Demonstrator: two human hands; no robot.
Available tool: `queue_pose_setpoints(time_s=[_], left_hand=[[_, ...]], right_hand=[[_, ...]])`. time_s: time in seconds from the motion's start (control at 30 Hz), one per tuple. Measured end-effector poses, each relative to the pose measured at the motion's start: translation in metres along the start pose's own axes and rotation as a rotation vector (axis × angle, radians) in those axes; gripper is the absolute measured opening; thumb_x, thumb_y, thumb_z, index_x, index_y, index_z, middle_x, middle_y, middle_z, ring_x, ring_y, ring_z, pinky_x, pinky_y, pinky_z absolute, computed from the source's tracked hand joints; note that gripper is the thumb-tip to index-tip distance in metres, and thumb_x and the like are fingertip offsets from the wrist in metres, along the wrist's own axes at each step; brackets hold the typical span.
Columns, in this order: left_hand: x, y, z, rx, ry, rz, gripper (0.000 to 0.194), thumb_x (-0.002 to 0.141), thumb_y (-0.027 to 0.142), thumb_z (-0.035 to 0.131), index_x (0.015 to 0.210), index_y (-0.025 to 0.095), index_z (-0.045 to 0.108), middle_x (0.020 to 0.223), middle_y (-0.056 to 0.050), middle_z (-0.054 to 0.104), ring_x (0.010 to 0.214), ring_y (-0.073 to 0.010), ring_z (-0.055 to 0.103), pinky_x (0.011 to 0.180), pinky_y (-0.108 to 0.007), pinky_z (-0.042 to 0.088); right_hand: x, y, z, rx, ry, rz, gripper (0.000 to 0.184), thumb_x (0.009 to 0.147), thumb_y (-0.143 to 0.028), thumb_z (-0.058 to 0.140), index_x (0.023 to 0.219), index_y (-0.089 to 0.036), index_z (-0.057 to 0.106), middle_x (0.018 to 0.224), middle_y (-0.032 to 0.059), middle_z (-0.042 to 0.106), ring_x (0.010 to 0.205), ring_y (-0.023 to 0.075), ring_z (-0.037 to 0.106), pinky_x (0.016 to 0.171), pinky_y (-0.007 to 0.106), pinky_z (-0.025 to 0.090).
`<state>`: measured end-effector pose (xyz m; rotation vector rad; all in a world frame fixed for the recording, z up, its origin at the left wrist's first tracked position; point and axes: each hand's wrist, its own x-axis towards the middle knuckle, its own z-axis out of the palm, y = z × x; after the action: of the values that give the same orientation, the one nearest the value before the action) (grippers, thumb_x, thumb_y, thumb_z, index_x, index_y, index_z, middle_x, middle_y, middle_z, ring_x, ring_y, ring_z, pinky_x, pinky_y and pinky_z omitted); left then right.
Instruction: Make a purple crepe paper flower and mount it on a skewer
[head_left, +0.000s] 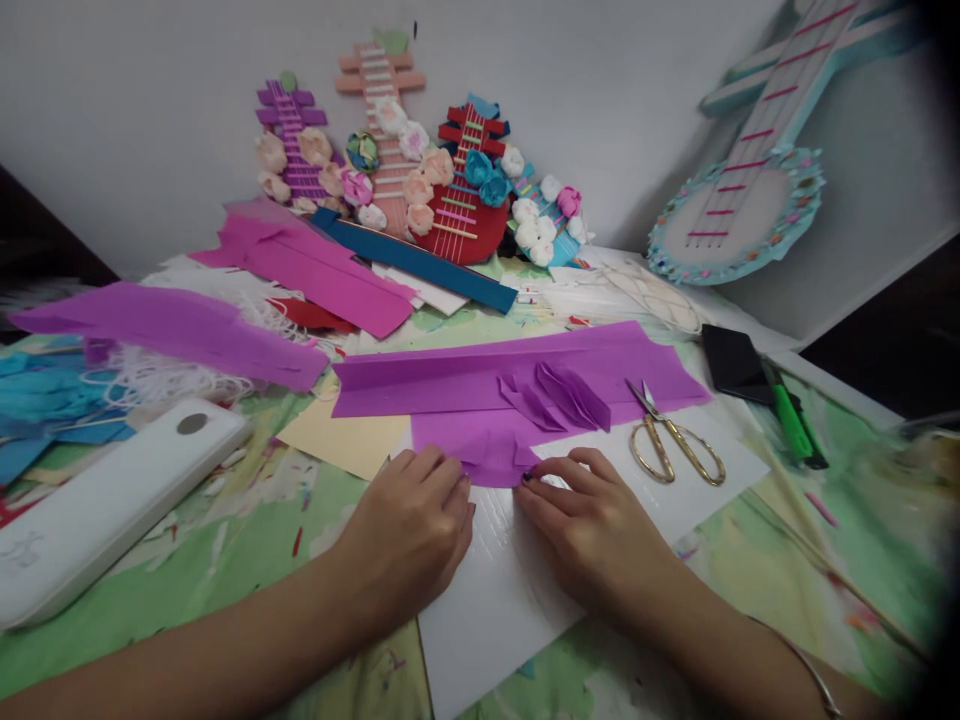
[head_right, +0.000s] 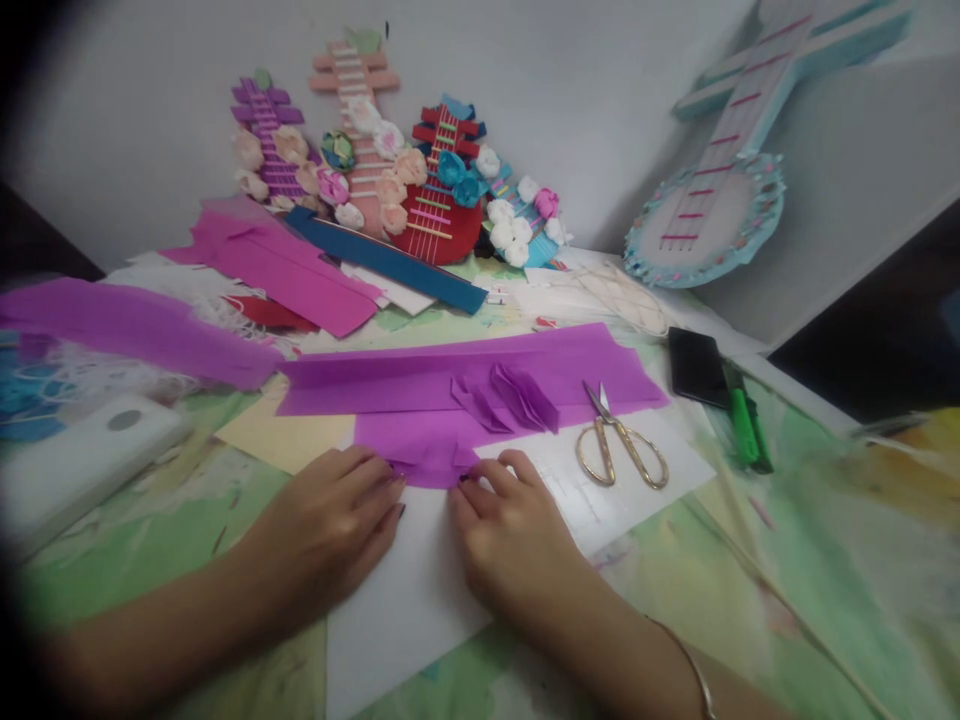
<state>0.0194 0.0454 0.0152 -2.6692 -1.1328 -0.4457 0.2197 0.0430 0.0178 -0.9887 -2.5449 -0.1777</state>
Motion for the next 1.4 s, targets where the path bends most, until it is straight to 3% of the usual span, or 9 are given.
queue_pose_setpoints(time_s=[0.23, 0.37, 0.5, 0.6, 0.8, 0.97, 1.1, 1.23, 1.4], left_hand=[[0.000, -0.004, 0.000, -0.035, 0.064, 0.000, 0.020, 0.083, 0.015, 0.049, 0.071, 0.013, 0.066, 0.069, -0.009, 0.062, 0.070, -0.0230, 0.057, 0.064, -0.040, 0.048], [0.002, -0.008, 0.003, -0.092, 0.169, 0.041, 0.022, 0.085, 0.014, 0.049, 0.073, 0.013, 0.067, 0.072, -0.008, 0.068, 0.078, -0.0217, 0.063, 0.073, -0.040, 0.050], [0.003, -0.013, 0.009, -0.182, 0.194, 0.082, 0.018, 0.085, 0.013, 0.051, 0.088, 0.012, 0.068, 0.086, -0.009, 0.071, 0.089, -0.0229, 0.064, 0.081, -0.042, 0.051], [0.004, -0.018, 0.014, -0.285, 0.184, 0.100, 0.021, 0.084, 0.013, 0.052, 0.099, 0.012, 0.067, 0.101, -0.012, 0.068, 0.101, -0.0241, 0.059, 0.088, -0.043, 0.050], [0.008, -0.021, 0.014, -0.410, 0.155, -0.016, 0.019, 0.078, 0.010, 0.055, 0.087, 0.015, 0.071, 0.106, -0.014, 0.060, 0.110, -0.0268, 0.049, 0.092, -0.046, 0.047], [0.009, -0.020, 0.011, -0.357, 0.147, -0.007, 0.018, 0.077, 0.011, 0.057, 0.087, 0.015, 0.071, 0.105, -0.014, 0.060, 0.109, -0.0280, 0.049, 0.091, -0.049, 0.046], [0.009, -0.023, 0.014, -0.353, 0.182, 0.007, 0.019, 0.078, 0.012, 0.055, 0.089, 0.016, 0.071, 0.105, -0.013, 0.060, 0.104, -0.0265, 0.052, 0.086, -0.046, 0.048], [0.008, -0.024, 0.015, -0.404, 0.295, 0.007, 0.021, 0.080, 0.009, 0.053, 0.094, 0.016, 0.067, 0.101, -0.011, 0.061, 0.098, -0.0222, 0.055, 0.083, -0.040, 0.049], [0.005, -0.016, 0.005, -0.419, 0.393, 0.031, 0.028, 0.076, 0.025, 0.065, 0.101, 0.014, 0.057, 0.097, -0.011, 0.059, 0.092, -0.0229, 0.053, 0.081, -0.040, 0.047]], right_hand=[[-0.002, 0.006, -0.003, 0.108, 0.130, 0.000, 0.022, 0.081, -0.005, 0.049, 0.090, -0.013, 0.068, 0.064, 0.0048, 0.065, 0.067, 0.0172, 0.057, 0.069, 0.036, 0.041], [-0.001, 0.030, 0.003, 0.139, 0.250, 0.138, 0.028, 0.083, -0.009, 0.051, 0.106, -0.015, 0.065, 0.074, 0.0054, 0.067, 0.073, 0.0176, 0.058, 0.071, 0.035, 0.043], [0.004, 0.044, 0.011, 0.301, 0.093, 0.122, 0.036, 0.082, -0.008, 0.052, 0.114, -0.019, 0.063, 0.090, 0.0077, 0.067, 0.084, 0.0196, 0.057, 0.073, 0.036, 0.046], [0.006, 0.042, 0.013, 0.394, 0.091, 0.067, 0.034, 0.083, -0.007, 0.049, 0.110, -0.019, 0.065, 0.092, 0.0090, 0.065, 0.084, 0.0182, 0.057, 0.072, 0.034, 0.048], [0.008, 0.039, 0.009, 0.522, 0.053, 0.062, 0.035, 0.080, -0.004, 0.051, 0.108, -0.017, 0.066, 0.097, 0.0094, 0.062, 0.089, 0.0171, 0.058, 0.076, 0.033, 0.051], [0.009, 0.040, 0.004, 0.577, 0.000, 0.046, 0.044, 0.078, -0.006, 0.053, 0.119, -0.021, 0.059, 0.113, 0.0095, 0.060, 0.104, 0.0184, 0.058, 0.089, 0.037, 0.050], [0.010, 0.039, 0.006, 0.613, 0.074, 0.020, 0.038, 0.080, -0.007, 0.052, 0.113, -0.022, 0.062, 0.113, 0.0084, 0.063, 0.104, 0.0166, 0.060, 0.087, 0.035, 0.052], [0.010, 0.037, 0.007, 0.622, 0.187, 0.030, 0.027, 0.082, -0.008, 0.051, 0.098, -0.020, 0.068, 0.096, 0.0057, 0.070, 0.087, 0.0141, 0.066, 0.075, 0.028, 0.055], [0.005, 0.033, 0.008, 0.356, 0.458, 0.124, 0.018, 0.079, -0.008, 0.058, 0.086, -0.019, 0.070, 0.080, 0.0041, 0.070, 0.071, 0.0131, 0.065, 0.061, 0.023, 0.053]])
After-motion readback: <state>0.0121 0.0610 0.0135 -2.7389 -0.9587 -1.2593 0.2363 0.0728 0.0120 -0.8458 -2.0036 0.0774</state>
